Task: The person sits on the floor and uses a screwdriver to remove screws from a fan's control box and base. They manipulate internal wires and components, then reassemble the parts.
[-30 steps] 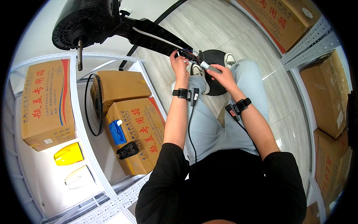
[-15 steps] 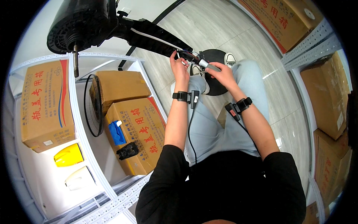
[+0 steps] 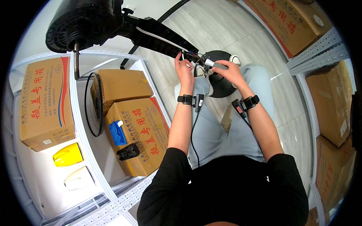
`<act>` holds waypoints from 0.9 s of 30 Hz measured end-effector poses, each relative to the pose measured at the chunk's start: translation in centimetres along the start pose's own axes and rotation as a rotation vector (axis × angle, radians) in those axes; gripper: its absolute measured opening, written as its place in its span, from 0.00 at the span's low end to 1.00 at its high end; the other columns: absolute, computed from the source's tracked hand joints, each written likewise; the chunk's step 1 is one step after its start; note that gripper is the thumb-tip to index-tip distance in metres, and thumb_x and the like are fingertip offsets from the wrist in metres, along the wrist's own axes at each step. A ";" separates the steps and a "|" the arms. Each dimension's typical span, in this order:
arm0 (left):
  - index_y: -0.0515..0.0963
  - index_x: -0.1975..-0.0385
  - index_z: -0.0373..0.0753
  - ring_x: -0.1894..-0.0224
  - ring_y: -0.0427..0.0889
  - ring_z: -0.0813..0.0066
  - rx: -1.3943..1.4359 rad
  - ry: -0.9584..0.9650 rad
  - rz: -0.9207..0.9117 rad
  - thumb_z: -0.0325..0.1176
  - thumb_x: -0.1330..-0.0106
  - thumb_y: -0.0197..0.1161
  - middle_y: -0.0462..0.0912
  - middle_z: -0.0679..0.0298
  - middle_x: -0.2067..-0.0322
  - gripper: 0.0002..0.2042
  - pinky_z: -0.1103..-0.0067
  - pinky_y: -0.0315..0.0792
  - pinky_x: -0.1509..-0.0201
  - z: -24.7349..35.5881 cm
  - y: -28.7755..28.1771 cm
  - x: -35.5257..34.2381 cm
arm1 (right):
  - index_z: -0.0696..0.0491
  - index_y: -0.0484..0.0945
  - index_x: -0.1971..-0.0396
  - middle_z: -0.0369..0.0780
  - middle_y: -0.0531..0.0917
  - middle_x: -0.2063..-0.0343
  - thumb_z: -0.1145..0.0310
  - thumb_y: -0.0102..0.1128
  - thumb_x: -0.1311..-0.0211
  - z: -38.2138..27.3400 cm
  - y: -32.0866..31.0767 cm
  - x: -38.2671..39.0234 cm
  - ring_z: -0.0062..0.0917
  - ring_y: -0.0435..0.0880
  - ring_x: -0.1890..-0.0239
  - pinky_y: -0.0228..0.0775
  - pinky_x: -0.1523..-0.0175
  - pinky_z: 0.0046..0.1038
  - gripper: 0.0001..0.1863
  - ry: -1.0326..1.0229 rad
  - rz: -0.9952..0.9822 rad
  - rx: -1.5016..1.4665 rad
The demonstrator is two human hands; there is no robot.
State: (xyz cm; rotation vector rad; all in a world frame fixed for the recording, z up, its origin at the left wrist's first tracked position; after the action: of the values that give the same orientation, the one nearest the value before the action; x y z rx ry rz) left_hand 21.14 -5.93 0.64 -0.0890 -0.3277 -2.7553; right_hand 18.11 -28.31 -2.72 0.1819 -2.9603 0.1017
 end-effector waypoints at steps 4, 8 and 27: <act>0.64 0.36 0.39 0.74 0.69 0.81 -0.018 0.008 -0.040 0.23 0.35 0.48 0.72 0.68 0.76 0.24 0.82 0.63 0.71 -0.1 -0.4 -0.2 | 0.51 0.85 0.55 0.41 0.89 0.67 0.51 0.71 0.49 0.1 0.0 -0.1 0.25 0.88 0.69 0.76 0.57 0.26 0.24 0.042 -0.030 0.040; 0.64 0.37 0.39 0.75 0.69 0.81 -0.074 0.041 -0.035 0.23 0.35 0.47 0.71 0.68 0.76 0.24 0.83 0.63 0.73 0.1 -0.3 -0.3 | 0.50 0.85 0.55 0.43 0.88 0.64 0.51 0.70 0.49 -0.3 -0.4 -0.3 0.33 0.88 0.61 0.76 0.53 0.29 0.24 -0.028 0.021 0.127; 0.66 0.37 0.39 0.78 0.68 0.84 -0.476 0.178 -0.044 0.21 0.32 0.42 0.71 0.67 0.75 0.23 0.84 0.63 0.77 1.5 0.0 -0.4 | 0.46 0.84 0.53 0.41 0.84 0.64 0.57 0.71 0.48 -2.0 -1.1 0.3 0.35 0.84 0.60 0.73 0.54 0.32 0.22 -0.180 0.090 0.234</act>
State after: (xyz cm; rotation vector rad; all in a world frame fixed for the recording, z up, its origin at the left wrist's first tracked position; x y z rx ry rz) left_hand 21.57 -5.44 2.03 0.0438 0.3801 -2.7992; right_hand 18.27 -29.30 -0.60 0.0912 -3.1289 0.4691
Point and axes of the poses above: each hand's wrist, its own x-axis away from the middle knuckle, its own y-axis out of the palm, z = x × y, the point moved 10 cm from there along -x, towards the middle knuckle
